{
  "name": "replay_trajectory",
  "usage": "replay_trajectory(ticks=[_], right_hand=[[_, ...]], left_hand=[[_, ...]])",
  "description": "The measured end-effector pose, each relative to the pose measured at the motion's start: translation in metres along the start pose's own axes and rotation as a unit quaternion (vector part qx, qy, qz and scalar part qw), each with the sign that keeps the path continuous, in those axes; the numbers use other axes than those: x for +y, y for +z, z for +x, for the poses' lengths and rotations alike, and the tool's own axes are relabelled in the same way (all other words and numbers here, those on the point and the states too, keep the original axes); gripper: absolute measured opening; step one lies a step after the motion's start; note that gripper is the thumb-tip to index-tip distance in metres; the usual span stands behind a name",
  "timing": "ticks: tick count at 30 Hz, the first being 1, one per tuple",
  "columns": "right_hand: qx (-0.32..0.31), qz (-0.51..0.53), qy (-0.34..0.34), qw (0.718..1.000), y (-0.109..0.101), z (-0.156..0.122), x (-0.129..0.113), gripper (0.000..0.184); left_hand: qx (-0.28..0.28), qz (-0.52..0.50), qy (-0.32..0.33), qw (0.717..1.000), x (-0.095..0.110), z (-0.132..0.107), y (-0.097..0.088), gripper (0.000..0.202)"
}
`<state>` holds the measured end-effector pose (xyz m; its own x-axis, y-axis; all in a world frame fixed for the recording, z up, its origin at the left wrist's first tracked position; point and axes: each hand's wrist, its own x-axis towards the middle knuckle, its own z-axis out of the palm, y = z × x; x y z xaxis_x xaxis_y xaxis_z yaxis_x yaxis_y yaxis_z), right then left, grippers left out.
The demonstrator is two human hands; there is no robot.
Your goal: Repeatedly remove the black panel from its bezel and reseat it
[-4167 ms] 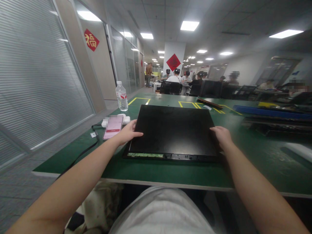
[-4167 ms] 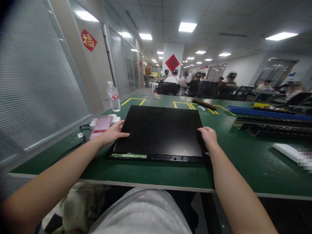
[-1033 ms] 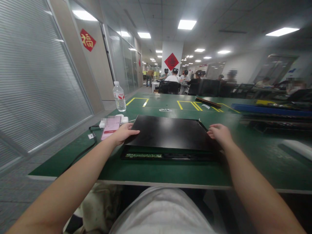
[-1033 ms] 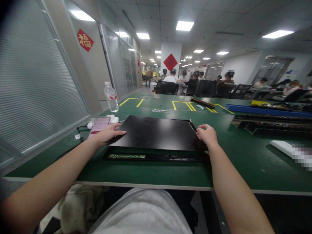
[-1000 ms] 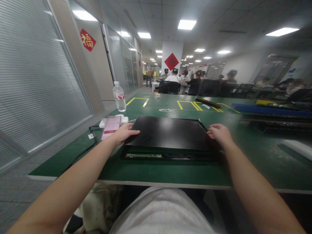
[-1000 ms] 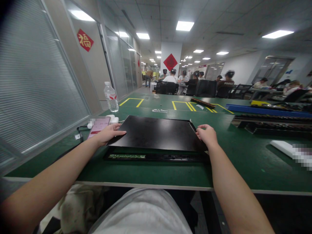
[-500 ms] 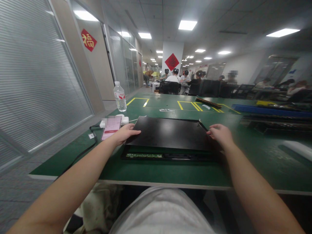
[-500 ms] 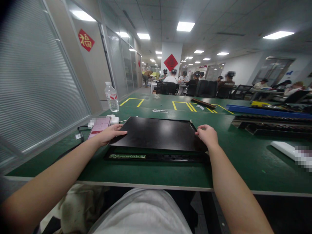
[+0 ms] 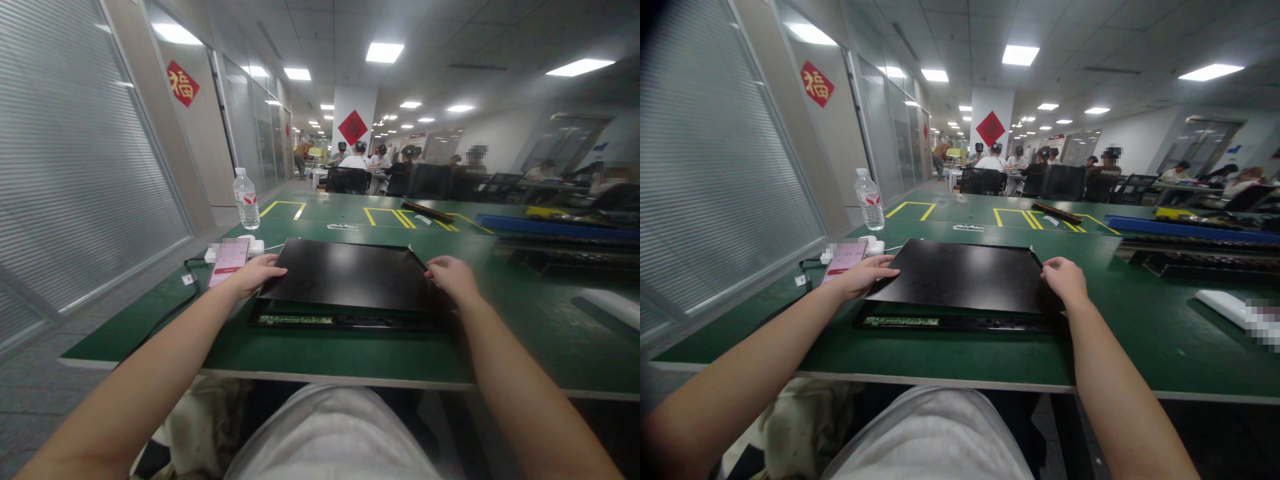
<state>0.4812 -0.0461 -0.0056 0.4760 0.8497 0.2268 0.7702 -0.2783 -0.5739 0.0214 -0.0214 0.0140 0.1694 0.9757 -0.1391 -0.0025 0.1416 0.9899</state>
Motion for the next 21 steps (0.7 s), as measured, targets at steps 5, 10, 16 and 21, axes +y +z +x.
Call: replay_trajectory(ticks=[5,10,16,21], right_hand=[[-0.017,0.034,0.038,0.999,-0.006,-0.009,-0.010,0.029],[-0.021,0.015,0.029,0.999,-0.008,-0.012,-0.013,0.027],[-0.007,-0.038,0.003,0.999,-0.010,-0.017,-0.019,0.024],[-0.008,-0.068,-0.001,0.998,-0.012,-0.021,-0.023,0.026]], left_hand=[[-0.009,-0.003,0.015,1.000,-0.005,0.004,-0.002,0.042],[-0.003,0.009,0.028,1.000,-0.005,0.004,-0.002,0.043],[0.027,0.025,0.026,0.999,-0.004,0.003,-0.001,0.043],[0.028,0.003,0.010,1.000,-0.005,0.006,-0.003,0.041]])
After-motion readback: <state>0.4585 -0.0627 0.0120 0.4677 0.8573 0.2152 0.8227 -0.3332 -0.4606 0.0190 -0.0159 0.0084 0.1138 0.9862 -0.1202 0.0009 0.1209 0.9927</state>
